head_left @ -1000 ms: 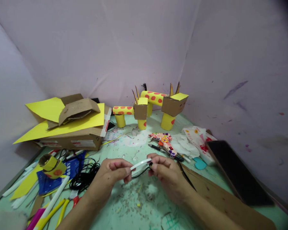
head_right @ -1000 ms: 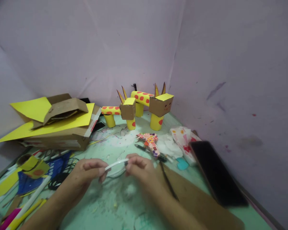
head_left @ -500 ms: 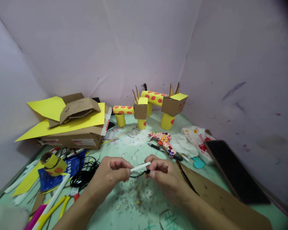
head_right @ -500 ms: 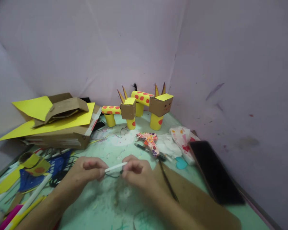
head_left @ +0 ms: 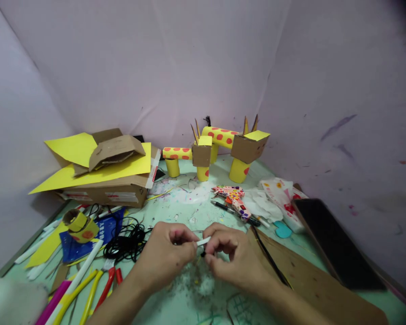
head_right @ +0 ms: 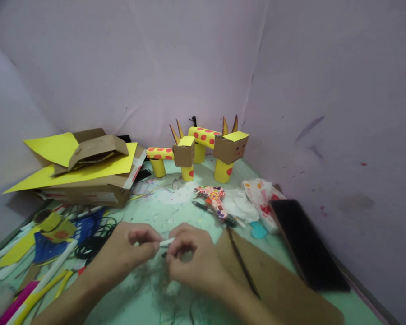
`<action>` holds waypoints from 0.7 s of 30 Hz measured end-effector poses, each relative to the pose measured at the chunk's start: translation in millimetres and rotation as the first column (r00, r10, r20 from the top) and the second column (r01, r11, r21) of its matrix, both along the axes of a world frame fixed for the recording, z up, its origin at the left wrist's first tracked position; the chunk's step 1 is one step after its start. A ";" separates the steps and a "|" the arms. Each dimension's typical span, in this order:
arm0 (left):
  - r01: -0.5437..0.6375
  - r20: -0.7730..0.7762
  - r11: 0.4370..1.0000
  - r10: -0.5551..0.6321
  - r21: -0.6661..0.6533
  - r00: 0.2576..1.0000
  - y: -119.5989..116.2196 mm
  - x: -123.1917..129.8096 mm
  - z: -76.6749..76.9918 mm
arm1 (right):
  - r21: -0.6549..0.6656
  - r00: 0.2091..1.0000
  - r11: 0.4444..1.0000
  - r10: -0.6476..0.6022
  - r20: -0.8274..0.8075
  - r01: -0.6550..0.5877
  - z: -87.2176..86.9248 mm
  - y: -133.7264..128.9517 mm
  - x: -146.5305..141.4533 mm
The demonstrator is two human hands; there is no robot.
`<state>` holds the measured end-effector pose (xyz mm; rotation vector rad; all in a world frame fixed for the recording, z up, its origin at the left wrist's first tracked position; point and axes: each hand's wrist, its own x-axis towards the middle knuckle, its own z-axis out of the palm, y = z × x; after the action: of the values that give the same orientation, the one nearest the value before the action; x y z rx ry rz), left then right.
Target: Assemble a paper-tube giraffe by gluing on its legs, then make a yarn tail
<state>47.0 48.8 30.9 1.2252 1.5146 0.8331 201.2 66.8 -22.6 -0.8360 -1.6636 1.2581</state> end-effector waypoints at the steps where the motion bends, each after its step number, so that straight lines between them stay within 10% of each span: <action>1: -0.002 0.026 1.000 0.002 -0.011 1.000 2.1 -3.0 -1.7 | -0.064 0.998 0.998 -0.009 -0.069 0.005 -2.5 3.1 0.7; 8: 0.015 0.206 1.000 -0.018 0.013 0.978 14.6 -24.8 -14.9 | -0.370 0.901 0.922 -0.063 -0.430 -0.111 -12.4 17.6 6.3; 15: 0.020 0.063 0.999 -0.018 -0.033 0.998 4.1 -7.0 -4.3 | 0.032 0.996 0.999 0.003 0.090 -0.006 5.3 3.9 0.9; 21: 0.028 0.011 0.999 -0.028 -0.027 1.000 3.0 -3.8 -0.8 | -0.015 0.998 0.999 -0.035 -0.057 0.034 -3.5 5.1 1.3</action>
<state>43.1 51.8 30.1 1.2181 1.4921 0.7972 202.5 71.8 -26.0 -0.8267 -1.5905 1.2600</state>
